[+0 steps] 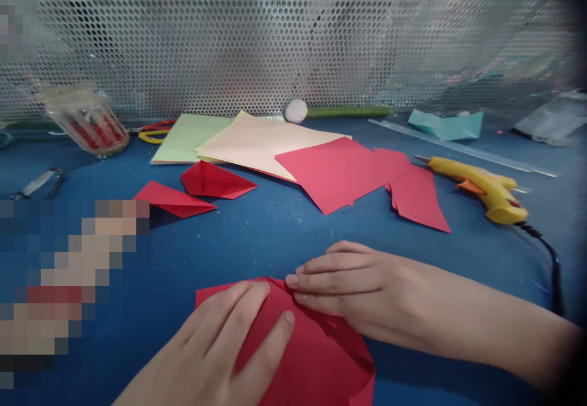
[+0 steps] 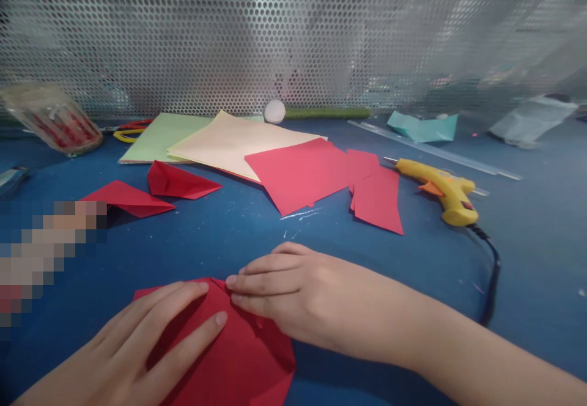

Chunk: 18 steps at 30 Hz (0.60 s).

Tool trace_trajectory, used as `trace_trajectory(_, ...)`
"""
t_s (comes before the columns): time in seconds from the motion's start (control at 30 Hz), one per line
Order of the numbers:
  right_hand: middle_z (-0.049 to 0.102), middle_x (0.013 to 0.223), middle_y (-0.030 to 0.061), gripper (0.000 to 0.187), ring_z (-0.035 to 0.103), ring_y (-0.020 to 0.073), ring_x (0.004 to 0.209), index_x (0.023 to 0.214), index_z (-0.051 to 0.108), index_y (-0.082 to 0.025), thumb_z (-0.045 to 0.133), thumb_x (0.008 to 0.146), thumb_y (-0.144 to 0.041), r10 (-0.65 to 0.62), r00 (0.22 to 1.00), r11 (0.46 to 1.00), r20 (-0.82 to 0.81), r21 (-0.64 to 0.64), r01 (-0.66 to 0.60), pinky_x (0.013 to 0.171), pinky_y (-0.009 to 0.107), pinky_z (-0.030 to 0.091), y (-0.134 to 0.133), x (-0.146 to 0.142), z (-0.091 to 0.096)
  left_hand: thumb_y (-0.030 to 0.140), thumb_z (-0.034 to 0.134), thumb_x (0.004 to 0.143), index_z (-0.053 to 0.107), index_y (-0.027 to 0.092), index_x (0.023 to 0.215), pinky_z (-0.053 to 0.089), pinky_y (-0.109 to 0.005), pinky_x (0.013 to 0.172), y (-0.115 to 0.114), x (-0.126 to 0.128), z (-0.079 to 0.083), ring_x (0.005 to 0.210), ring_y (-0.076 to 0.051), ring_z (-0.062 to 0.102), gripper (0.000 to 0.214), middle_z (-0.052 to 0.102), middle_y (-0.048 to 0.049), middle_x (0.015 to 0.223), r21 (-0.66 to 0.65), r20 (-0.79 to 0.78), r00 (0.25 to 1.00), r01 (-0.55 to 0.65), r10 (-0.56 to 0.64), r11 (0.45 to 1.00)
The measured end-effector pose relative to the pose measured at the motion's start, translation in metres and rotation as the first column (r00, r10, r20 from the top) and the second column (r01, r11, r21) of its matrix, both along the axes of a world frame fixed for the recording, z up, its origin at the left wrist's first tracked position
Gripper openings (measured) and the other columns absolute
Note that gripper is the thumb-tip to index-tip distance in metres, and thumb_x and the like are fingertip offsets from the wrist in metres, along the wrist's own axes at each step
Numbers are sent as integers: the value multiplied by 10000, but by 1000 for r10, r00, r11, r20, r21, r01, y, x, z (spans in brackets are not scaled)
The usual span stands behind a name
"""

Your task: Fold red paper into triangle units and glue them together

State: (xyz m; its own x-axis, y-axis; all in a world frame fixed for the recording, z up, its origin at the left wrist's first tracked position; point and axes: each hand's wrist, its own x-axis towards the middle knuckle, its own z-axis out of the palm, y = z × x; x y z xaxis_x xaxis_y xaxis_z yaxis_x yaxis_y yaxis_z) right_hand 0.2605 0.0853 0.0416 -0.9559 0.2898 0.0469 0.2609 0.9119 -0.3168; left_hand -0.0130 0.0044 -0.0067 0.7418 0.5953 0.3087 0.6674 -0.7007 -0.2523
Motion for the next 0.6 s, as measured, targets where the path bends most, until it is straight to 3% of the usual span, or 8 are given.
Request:
trace_trajectory(0.23,615,1442,134,387,527,109,1378,1385,622,-111,375,1097,-189,-2,999,999,-35,-48,0,1185,265,319,2,0,-3,109,257,1098,459,239,1364,372,-343,1019,4,0,17,1262,-244,473,358,614,-65,1340,-21,-80,996,42,-44,999)
trace_trajectory(0.5,621,1435,127,407,540,118,1368,1375,630,-107,339,1104,-191,-22,999,998,-25,-57,20,1176,269,345,1,0,-2,128,265,1101,510,227,1306,318,-387,1075,2,4,1,1296,-265,452,335,624,-56,1337,-11,66,995,69,-69,998)
trace_trajectory(0.6,619,1438,128,396,542,122,1367,1370,633,-108,354,1101,-189,-18,999,999,-30,-45,16,1174,276,343,0,0,-3,126,292,1096,510,236,1322,330,-387,1058,1,2,2,1278,-268,467,332,634,-61,1321,-10,36,998,58,-58,998)
